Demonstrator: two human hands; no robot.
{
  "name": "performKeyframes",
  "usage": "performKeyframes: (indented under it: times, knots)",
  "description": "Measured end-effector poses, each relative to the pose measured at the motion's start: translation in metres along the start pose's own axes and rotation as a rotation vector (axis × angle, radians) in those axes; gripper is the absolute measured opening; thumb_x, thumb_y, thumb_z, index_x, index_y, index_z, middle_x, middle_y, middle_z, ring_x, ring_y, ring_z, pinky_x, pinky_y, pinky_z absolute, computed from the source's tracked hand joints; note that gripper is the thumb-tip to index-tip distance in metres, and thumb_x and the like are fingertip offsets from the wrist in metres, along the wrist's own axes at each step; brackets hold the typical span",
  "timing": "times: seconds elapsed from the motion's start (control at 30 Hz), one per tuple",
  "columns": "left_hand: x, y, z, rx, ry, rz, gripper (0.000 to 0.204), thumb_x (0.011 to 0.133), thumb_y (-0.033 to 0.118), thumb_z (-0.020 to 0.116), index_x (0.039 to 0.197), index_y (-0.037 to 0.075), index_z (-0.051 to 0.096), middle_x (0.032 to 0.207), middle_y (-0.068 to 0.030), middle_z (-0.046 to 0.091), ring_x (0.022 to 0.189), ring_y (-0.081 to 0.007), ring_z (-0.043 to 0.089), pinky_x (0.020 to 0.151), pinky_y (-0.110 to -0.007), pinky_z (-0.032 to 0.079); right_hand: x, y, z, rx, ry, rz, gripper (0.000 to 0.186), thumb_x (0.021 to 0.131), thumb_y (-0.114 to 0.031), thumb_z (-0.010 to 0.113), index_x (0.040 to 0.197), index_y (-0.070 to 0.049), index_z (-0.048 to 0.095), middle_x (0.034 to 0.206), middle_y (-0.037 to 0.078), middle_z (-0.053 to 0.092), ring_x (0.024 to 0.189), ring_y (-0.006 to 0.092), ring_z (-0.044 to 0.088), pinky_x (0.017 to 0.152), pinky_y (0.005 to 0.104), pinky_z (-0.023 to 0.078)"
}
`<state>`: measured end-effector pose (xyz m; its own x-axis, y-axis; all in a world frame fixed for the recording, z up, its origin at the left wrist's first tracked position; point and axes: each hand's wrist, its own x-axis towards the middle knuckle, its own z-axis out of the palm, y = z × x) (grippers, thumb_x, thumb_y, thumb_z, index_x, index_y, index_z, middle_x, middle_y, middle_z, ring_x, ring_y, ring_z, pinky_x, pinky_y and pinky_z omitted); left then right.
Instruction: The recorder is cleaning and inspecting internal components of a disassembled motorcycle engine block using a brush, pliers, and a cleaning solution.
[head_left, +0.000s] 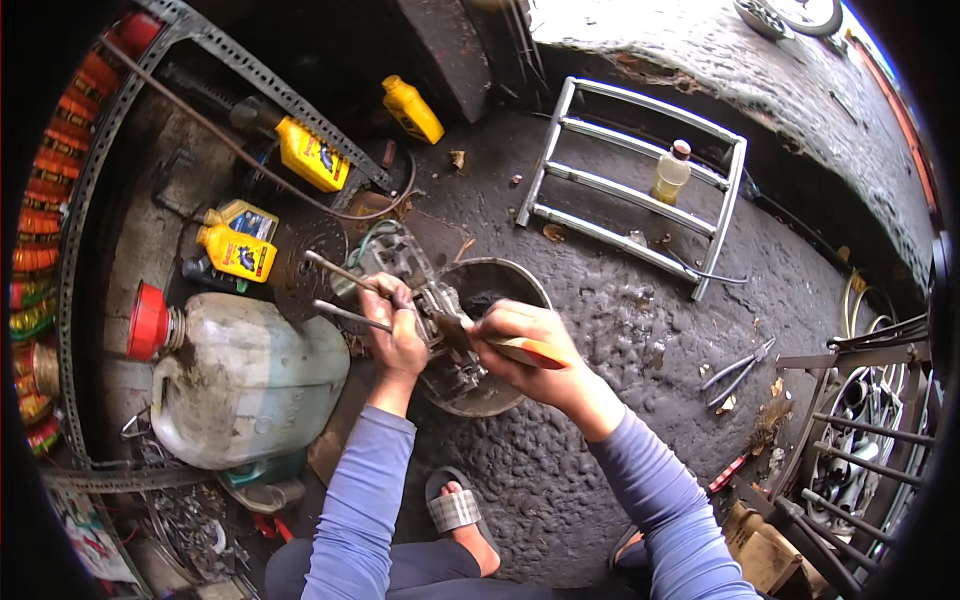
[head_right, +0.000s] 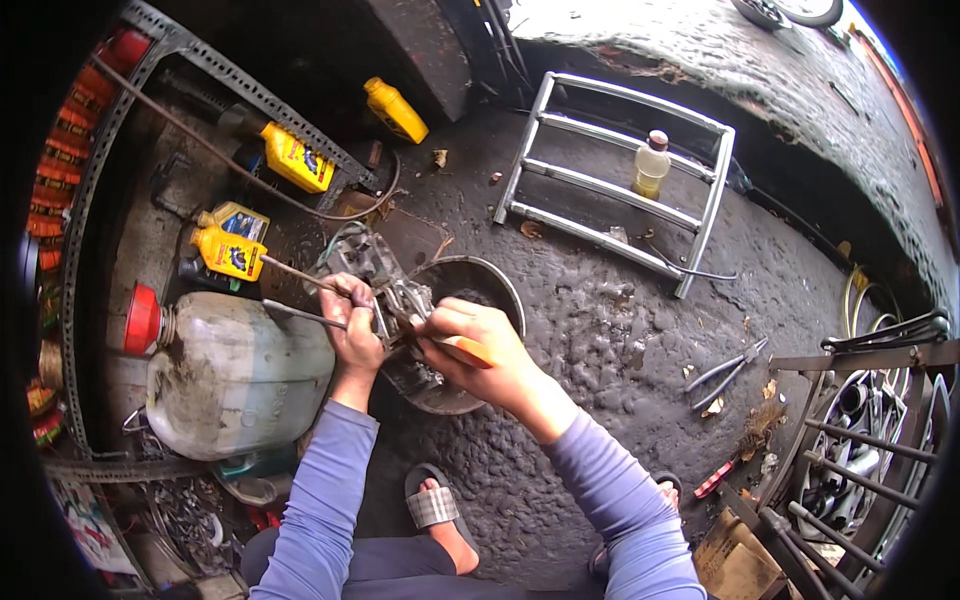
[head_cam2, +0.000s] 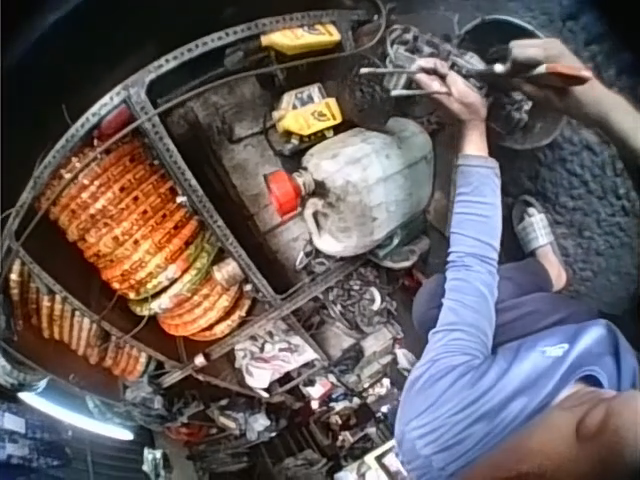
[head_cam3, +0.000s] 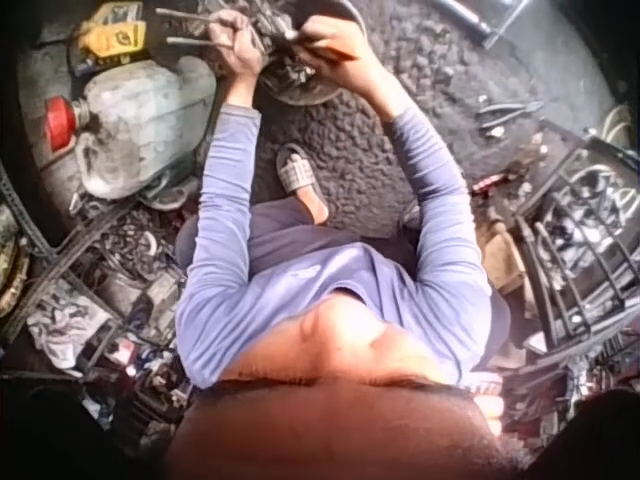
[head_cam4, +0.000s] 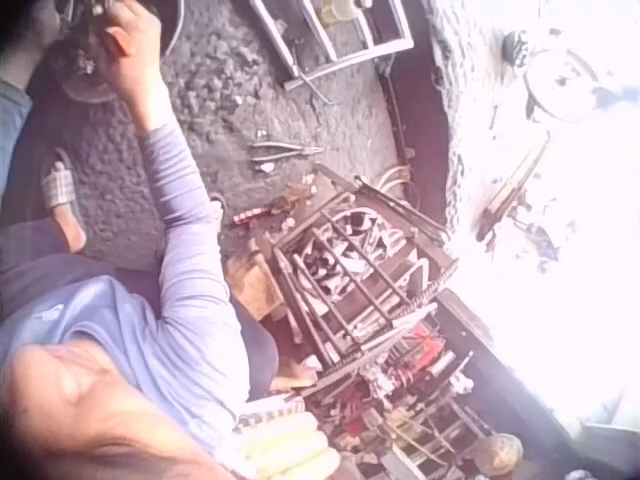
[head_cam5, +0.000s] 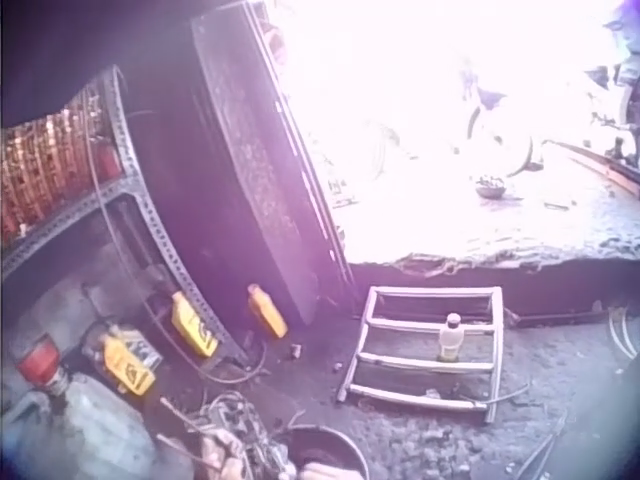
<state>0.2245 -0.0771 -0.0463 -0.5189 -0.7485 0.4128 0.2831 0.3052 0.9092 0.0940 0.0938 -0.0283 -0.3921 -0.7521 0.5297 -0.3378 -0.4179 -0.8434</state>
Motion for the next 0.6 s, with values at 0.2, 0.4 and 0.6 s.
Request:
performKeyframes:
  times: [0.2,0.4,0.6]
  knots:
    - [-0.011,-0.003,-0.024,0.144,-0.110,0.106,0.027,0.078,-0.001,0.046,0.100,0.009,0.034,0.094,-0.0048,0.035,0.084,-0.0136,0.035,0.080,-0.030,0.036,0.000,-0.018,0.021,-0.050,0.071,0.092,0.013,0.081,-0.007,0.075,0.085,-0.003,0.064,0.074,0.013,0.058,0.066,0.0318,0.062,0.060,0.0383,0.049]
    - [-0.010,0.031,-0.011,0.336,-0.112,0.274,0.025,0.085,0.022,0.056,0.098,0.005,0.043,0.098,-0.0093,0.042,0.092,-0.0189,0.043,0.089,-0.035,0.038,0.035,-0.018,0.035,-0.088,-0.133,0.331,0.023,0.073,-0.013,0.076,0.075,-0.002,0.057,0.063,0.017,0.055,0.062,0.0375,0.062,0.061,0.0432,0.051]
    - [0.014,0.099,0.022,-0.083,-0.039,0.074,0.014,0.087,0.013,0.052,0.095,0.005,0.044,0.090,-0.0060,0.042,0.078,-0.0138,0.040,0.072,-0.029,0.039,0.027,-0.011,0.054,-0.081,0.135,0.214,0.019,0.078,-0.009,0.072,0.073,-0.001,0.055,0.062,0.015,0.054,0.057,0.0326,0.058,0.058,0.0393,0.048]
